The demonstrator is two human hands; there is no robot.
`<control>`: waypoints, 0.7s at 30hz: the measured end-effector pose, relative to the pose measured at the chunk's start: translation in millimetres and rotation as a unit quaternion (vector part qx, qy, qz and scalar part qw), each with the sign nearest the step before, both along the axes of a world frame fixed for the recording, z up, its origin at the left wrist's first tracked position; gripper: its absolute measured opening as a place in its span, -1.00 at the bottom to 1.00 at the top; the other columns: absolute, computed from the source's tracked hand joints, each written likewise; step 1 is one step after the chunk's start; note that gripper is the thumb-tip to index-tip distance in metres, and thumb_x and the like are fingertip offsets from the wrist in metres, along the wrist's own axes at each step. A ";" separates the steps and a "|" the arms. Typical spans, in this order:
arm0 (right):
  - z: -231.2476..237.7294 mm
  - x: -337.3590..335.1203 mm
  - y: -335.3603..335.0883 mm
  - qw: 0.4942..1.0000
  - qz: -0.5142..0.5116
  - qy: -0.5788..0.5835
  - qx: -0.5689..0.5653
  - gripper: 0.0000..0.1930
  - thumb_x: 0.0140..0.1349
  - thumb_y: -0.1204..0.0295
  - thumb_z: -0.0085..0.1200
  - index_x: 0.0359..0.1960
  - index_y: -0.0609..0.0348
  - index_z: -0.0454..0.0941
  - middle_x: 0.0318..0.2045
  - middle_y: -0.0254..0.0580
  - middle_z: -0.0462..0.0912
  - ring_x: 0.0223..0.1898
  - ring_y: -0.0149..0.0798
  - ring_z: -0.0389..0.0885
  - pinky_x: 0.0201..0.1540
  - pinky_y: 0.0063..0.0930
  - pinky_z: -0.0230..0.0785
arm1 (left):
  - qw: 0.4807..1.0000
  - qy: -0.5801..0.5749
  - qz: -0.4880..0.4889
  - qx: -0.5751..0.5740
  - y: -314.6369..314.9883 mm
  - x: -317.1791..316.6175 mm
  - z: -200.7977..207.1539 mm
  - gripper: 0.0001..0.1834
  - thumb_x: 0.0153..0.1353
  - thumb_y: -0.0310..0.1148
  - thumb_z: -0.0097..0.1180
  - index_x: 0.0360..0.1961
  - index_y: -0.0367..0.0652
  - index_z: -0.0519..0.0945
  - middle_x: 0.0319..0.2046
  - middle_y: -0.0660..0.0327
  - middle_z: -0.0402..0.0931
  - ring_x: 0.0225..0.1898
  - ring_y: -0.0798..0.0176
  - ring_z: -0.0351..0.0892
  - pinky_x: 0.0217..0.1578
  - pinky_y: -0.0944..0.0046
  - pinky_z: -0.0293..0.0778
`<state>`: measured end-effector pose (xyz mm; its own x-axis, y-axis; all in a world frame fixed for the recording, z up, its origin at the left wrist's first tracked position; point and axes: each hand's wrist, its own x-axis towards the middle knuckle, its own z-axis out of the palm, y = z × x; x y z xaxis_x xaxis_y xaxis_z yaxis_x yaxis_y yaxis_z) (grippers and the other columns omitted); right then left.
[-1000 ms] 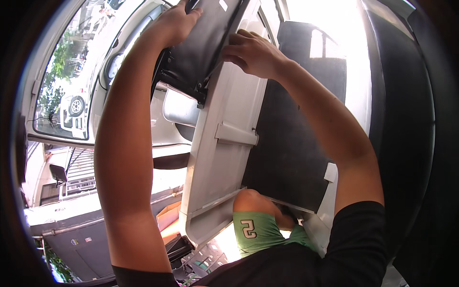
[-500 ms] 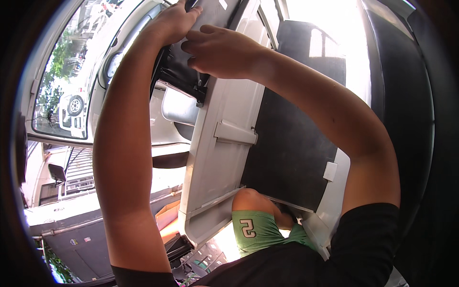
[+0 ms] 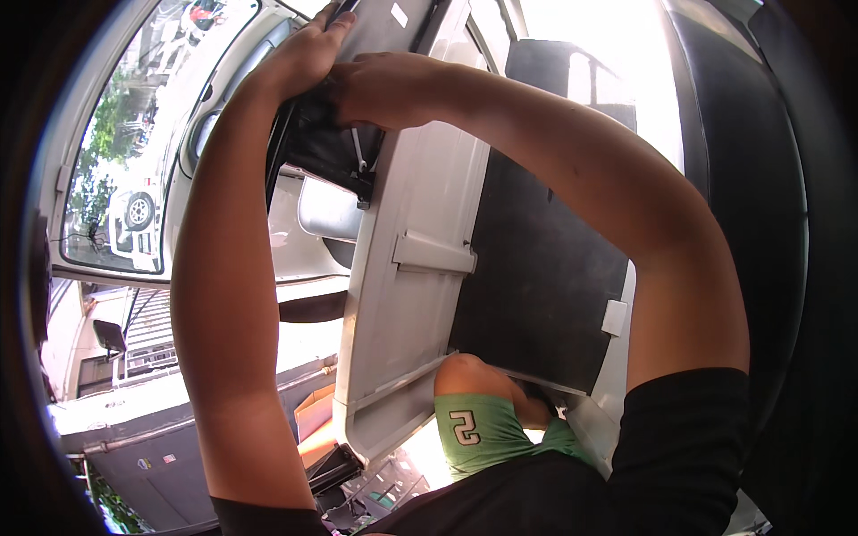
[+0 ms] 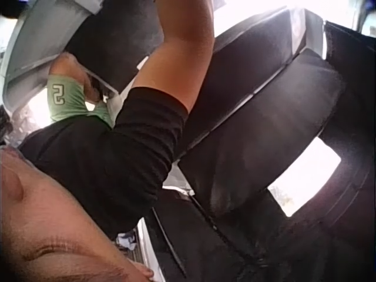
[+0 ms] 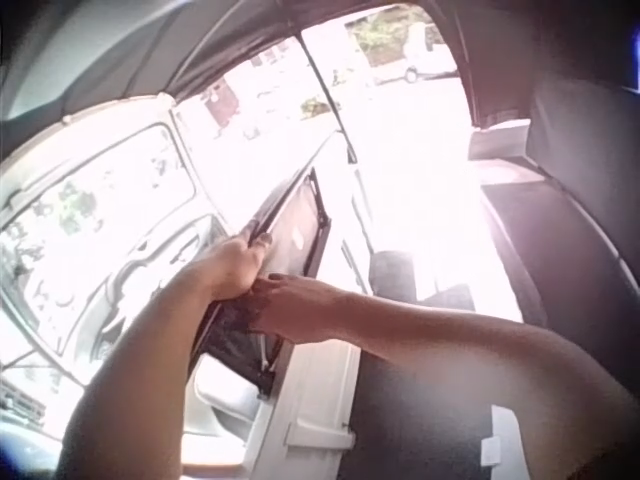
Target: The recorder is seen adjusting and securing the black fabric canopy on a small white vehicle, possibly a tuk-tuk or similar electric shuttle, using a small wrench to tighten bolts or screws on the frame.
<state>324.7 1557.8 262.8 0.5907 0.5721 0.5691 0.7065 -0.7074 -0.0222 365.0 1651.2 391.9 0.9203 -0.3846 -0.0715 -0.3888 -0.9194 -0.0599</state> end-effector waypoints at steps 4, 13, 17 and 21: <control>-13.4 1.0 -9.6 1.000 0.000 -0.017 0.008 -0.78 0.25 0.41 0.13 -0.08 -0.08 0.70 0.02 -0.34 0.63 0.21 -0.19 0.48 0.33 -0.24 0.35 | 1.000 0.003 0.001 0.002 -12.9 -23.3 5.1 -0.29 0.52 0.05 -0.34 0.53 -0.16 0.06 0.43 -0.20 0.17 0.46 -0.16 0.16 0.45 0.05 0.09; -139.9 -6.7 4.4 0.937 0.003 0.118 0.328 -0.89 0.35 0.34 0.15 -0.22 0.06 0.65 -0.24 -0.20 0.62 -0.10 -0.05 0.53 -0.01 -0.17 0.42 | 0.997 0.001 0.056 0.058 -24.8 -37.5 9.4 -0.31 0.53 0.03 -0.34 0.50 -0.20 0.12 0.39 -0.22 0.23 0.44 -0.19 0.20 0.44 0.04 0.13; -126.0 -24.2 9.6 0.915 -0.020 0.134 0.379 -0.92 0.34 0.41 0.15 -0.24 0.09 0.64 -0.33 -0.21 0.62 -0.17 -0.06 0.54 -0.02 -0.18 0.41 | 1.000 -0.020 0.005 0.014 1.1 1.7 -2.4 -0.30 0.52 0.01 -0.31 0.50 -0.25 0.10 0.40 -0.24 0.21 0.45 -0.20 0.17 0.45 0.03 0.10; -116.4 -24.1 -6.2 0.934 -0.039 0.086 0.345 -0.94 0.33 0.39 0.17 -0.24 0.03 0.65 -0.30 -0.27 0.61 -0.12 -0.12 0.53 0.02 -0.20 0.40 | 1.000 -0.015 0.000 0.007 -8.8 -19.4 4.8 -0.30 0.52 0.01 -0.31 0.50 -0.25 0.09 0.42 -0.23 0.18 0.47 -0.18 0.14 0.46 0.03 0.08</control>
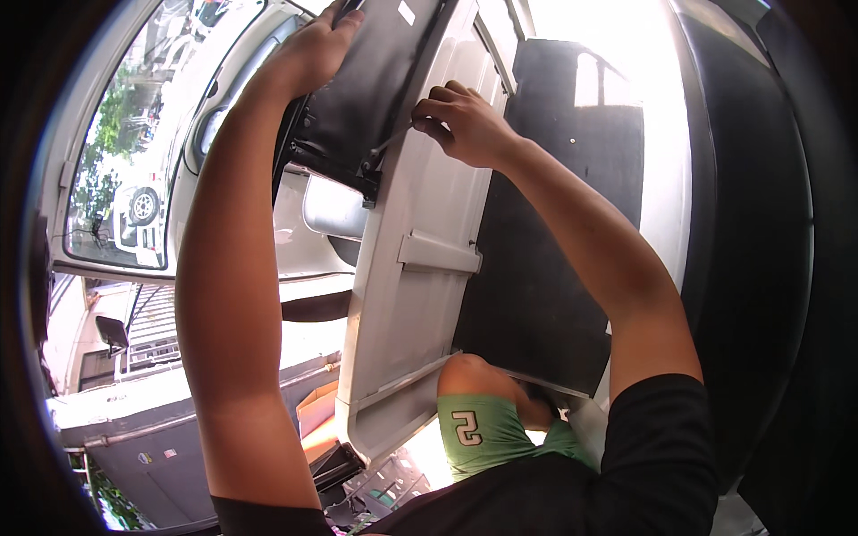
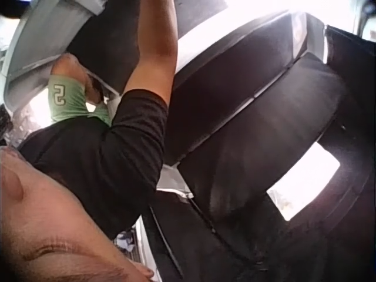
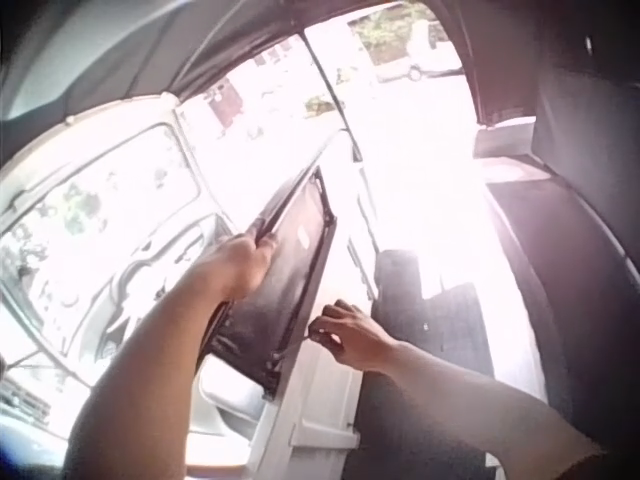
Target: The recorder is seen adjusting and securing the black fabric canopy on a small white vehicle, possibly a tuk-tuk or similar electric shuttle, using a small wrench to tighten bolts or screws on the frame.
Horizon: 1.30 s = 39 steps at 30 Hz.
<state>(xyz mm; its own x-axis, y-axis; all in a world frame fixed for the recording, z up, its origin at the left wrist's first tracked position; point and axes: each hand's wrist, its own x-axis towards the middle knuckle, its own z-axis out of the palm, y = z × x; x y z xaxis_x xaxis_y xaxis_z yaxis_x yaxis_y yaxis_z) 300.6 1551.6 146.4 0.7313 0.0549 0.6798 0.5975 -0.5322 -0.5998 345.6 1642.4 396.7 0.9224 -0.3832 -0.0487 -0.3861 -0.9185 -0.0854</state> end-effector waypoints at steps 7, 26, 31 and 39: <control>51.8 -1.3 -11.6 0.975 -0.038 -0.102 -0.192 -0.92 0.27 0.37 0.20 -0.23 -0.09 0.68 -0.15 -0.45 0.57 0.04 -0.29 0.48 0.12 -0.31 0.39 | 1.000 0.000 -0.007 -0.002 5.9 12.5 -6.3 -0.29 0.52 0.03 -0.32 0.51 -0.23 0.10 0.43 -0.22 0.17 0.47 -0.17 0.13 0.45 0.04 0.08; 110.5 -2.8 2.2 0.902 -0.029 -0.179 -0.391 -0.86 0.29 0.32 0.12 -0.18 -0.17 0.70 -0.04 -0.65 0.61 0.11 -0.42 0.44 0.17 -0.47 0.36 | 0.999 0.020 0.030 -0.004 -3.0 -13.0 8.8 -0.32 0.53 0.01 -0.32 0.55 -0.07 0.03 0.47 -0.12 0.12 0.48 -0.14 0.13 0.47 0.02 0.05; 109.7 -2.4 3.8 0.903 -0.019 -0.154 -0.400 -0.87 0.23 0.34 0.18 -0.21 -0.18 0.71 -0.04 -0.68 0.61 0.12 -0.42 0.43 0.18 -0.47 0.35 | 0.999 0.022 0.038 -0.001 -3.2 -13.1 6.1 -0.32 0.53 0.01 -0.33 0.55 -0.05 0.02 0.48 -0.11 0.11 0.49 -0.14 0.11 0.48 0.03 0.04; 112.0 2.8 3.9 0.908 0.000 -0.181 -0.379 -0.81 0.20 0.35 0.20 -0.16 -0.16 0.72 0.01 -0.54 0.62 0.18 -0.38 0.45 0.18 -0.41 0.31 | 0.998 0.028 0.063 0.001 -5.8 -19.0 11.6 -0.33 0.52 0.02 -0.34 0.56 0.04 0.01 0.48 -0.11 0.12 0.48 -0.14 0.13 0.47 0.00 0.06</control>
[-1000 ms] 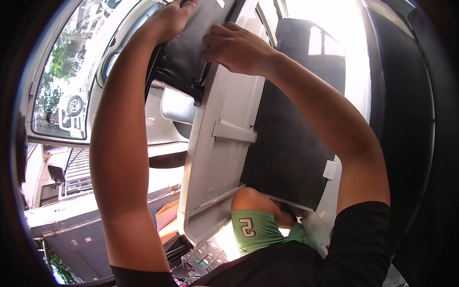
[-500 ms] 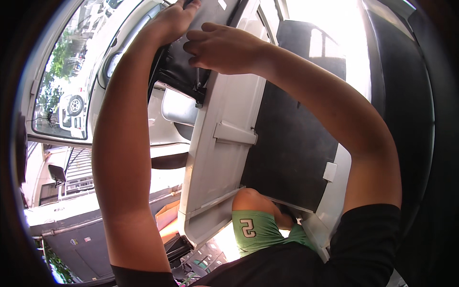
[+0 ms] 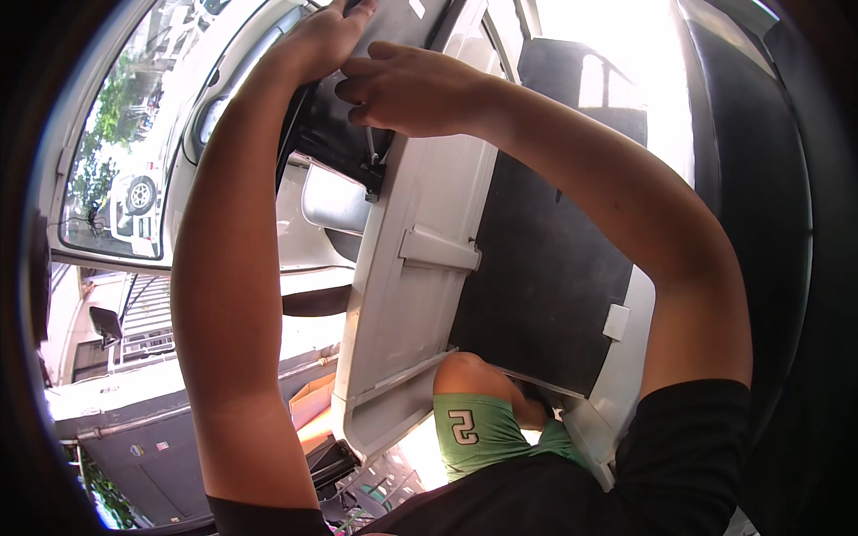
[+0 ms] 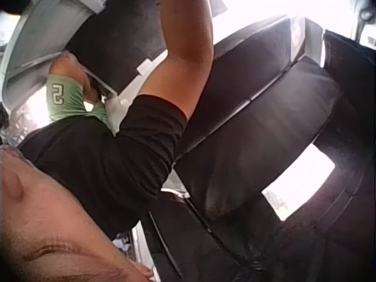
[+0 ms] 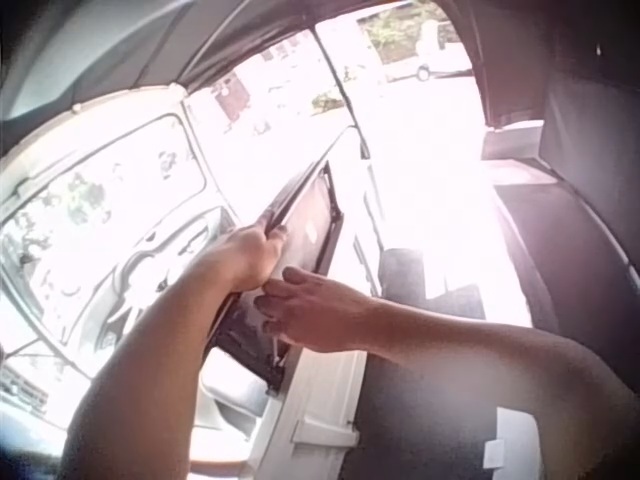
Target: The recorder is seen adjusting and securing the black fabric canopy on a small white vehicle, possibly a tuk-tuk or similar electric shuttle, using a small wrench to tighten bolts or screws on the frame.
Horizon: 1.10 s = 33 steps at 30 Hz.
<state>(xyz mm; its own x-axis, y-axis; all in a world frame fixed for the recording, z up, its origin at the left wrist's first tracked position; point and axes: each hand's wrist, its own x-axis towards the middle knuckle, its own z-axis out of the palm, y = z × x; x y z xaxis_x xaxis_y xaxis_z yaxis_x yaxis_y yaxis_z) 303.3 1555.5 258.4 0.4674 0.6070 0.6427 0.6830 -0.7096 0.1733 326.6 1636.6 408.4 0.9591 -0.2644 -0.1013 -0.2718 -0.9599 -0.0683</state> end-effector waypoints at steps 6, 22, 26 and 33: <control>-6.3 25.3 -4.0 0.998 -0.003 0.056 0.023 -0.81 0.26 0.37 0.15 -0.14 -0.14 0.73 0.09 -0.43 0.62 0.20 -0.27 0.48 0.31 -0.36 0.31 | 1.000 -0.016 -0.025 -0.007 0.6 -1.3 -2.3 -0.32 0.52 0.03 -0.33 0.56 0.04 0.01 0.46 -0.12 0.14 0.47 -0.13 0.16 0.47 -0.01 0.06; -120.5 -10.4 13.4 0.881 0.029 0.249 0.401 -0.92 0.34 0.42 0.15 -0.27 0.15 0.61 -0.32 -0.14 0.61 -0.15 -0.01 0.52 -0.07 -0.14 0.41 | 0.997 -0.050 -0.041 0.051 13.2 39.6 -26.5 -0.27 0.51 0.10 -0.40 0.57 -0.03 -0.03 0.39 0.05 0.33 0.45 -0.05 0.21 0.40 -0.04 0.21; -107.3 -14.2 -0.3 0.876 0.031 0.294 0.381 -0.92 0.33 0.43 0.14 -0.26 0.16 0.61 -0.33 -0.15 0.60 -0.15 -0.04 0.54 -0.06 -0.15 0.40 | 0.999 -0.010 -0.030 0.018 12.1 41.0 -26.7 -0.28 0.51 0.10 -0.42 0.57 -0.01 0.00 0.38 0.05 0.35 0.47 0.01 0.18 0.39 0.03 0.24; -117.6 -65.2 -96.6 0.848 -0.119 0.232 0.461 -0.87 0.35 0.53 0.01 -0.37 0.30 0.39 -0.42 0.05 0.43 -0.37 0.06 0.40 -0.23 -0.18 0.30 | 0.997 -0.024 -0.060 0.044 22.0 35.8 -22.0 -0.26 0.52 0.11 -0.44 0.56 -0.07 -0.01 0.48 0.09 0.18 0.47 0.01 0.20 0.45 0.06 0.13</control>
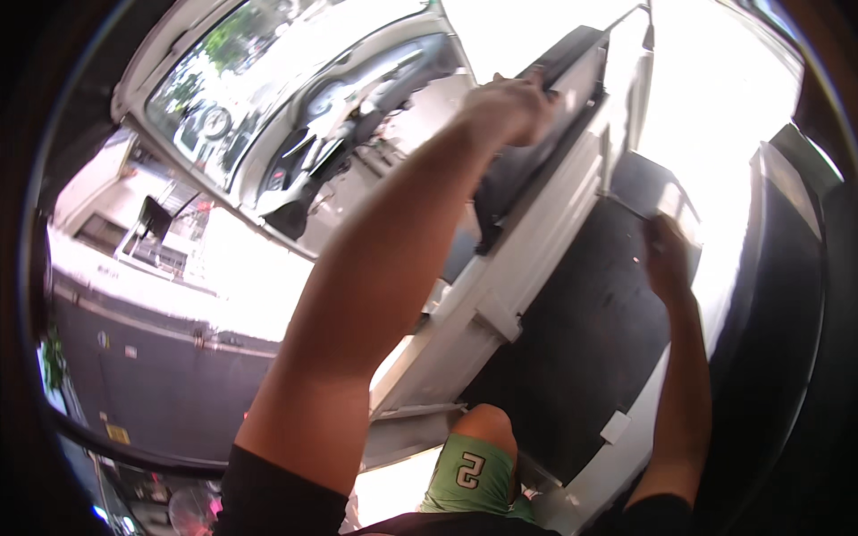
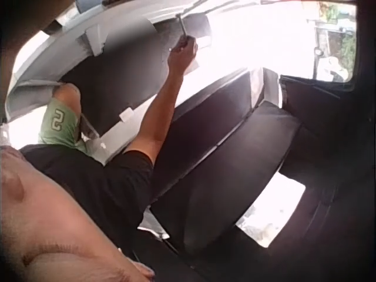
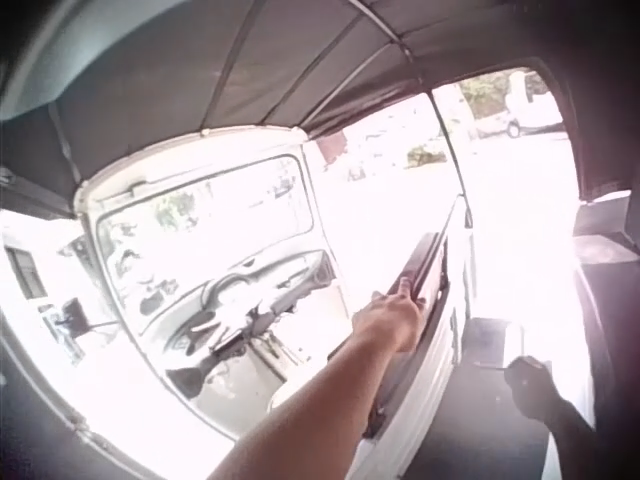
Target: The recorder is seen adjusting and securing the black fabric canopy on a small white vehicle, possibly a tuk-tuk or similar electric shuttle, using a small wrench to tighten bolts or screws on the frame.
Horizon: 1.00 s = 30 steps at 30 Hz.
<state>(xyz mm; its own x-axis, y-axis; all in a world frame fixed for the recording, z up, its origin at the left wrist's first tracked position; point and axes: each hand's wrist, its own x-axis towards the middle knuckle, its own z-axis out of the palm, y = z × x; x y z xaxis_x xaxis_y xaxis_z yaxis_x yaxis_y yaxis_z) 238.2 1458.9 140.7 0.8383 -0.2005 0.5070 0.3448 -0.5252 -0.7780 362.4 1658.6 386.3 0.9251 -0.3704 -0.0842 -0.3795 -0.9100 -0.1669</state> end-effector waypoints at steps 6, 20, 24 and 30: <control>-177.5 -224.1 -247.9 0.815 -0.425 0.141 -0.368 -0.64 0.51 0.23 -0.09 -0.10 0.34 0.57 -0.20 0.19 0.66 -0.13 0.21 0.63 -0.06 0.01 0.47 | 0.997 0.052 0.025 -0.051 -10.5 -14.6 13.0 -0.26 0.43 -0.13 -0.13 0.57 -0.06 0.02 0.38 0.05 0.34 0.37 -0.01 0.28 0.20 -0.19 0.39; -97.3 -225.6 -182.2 0.729 -0.560 0.327 -0.218 -0.63 0.48 0.19 -0.10 -0.21 0.24 0.63 0.19 -0.07 0.55 0.25 0.00 0.48 0.29 0.04 0.24 | 0.991 -0.036 0.009 -0.131 10.1 -10.3 -6.9 -0.33 0.38 -0.03 0.08 0.47 0.09 0.28 0.13 -0.23 0.47 0.22 -0.22 0.49 0.22 -0.08 0.40; -76.6 -226.5 -176.4 0.735 -0.559 0.321 -0.207 -0.67 0.46 0.22 -0.09 -0.27 0.22 0.59 0.20 -0.06 0.51 0.30 0.00 0.41 0.36 0.06 0.14 | 0.987 -0.013 -0.032 -0.158 9.3 -14.3 -8.2 -0.40 0.43 -0.17 0.06 0.47 0.14 0.29 0.05 -0.16 0.44 0.11 -0.20 0.55 0.13 -0.08 0.47; -81.7 -217.3 -171.6 0.725 -0.559 0.333 -0.226 -0.69 0.37 0.14 -0.03 -0.39 0.11 0.50 0.21 -0.12 0.47 0.33 -0.03 0.35 0.36 0.07 0.12 | 0.986 0.032 0.014 -0.164 -1.4 -25.7 7.1 -0.43 0.44 -0.21 0.05 0.46 0.13 0.32 0.14 -0.07 0.44 0.19 -0.06 0.51 0.17 -0.06 0.44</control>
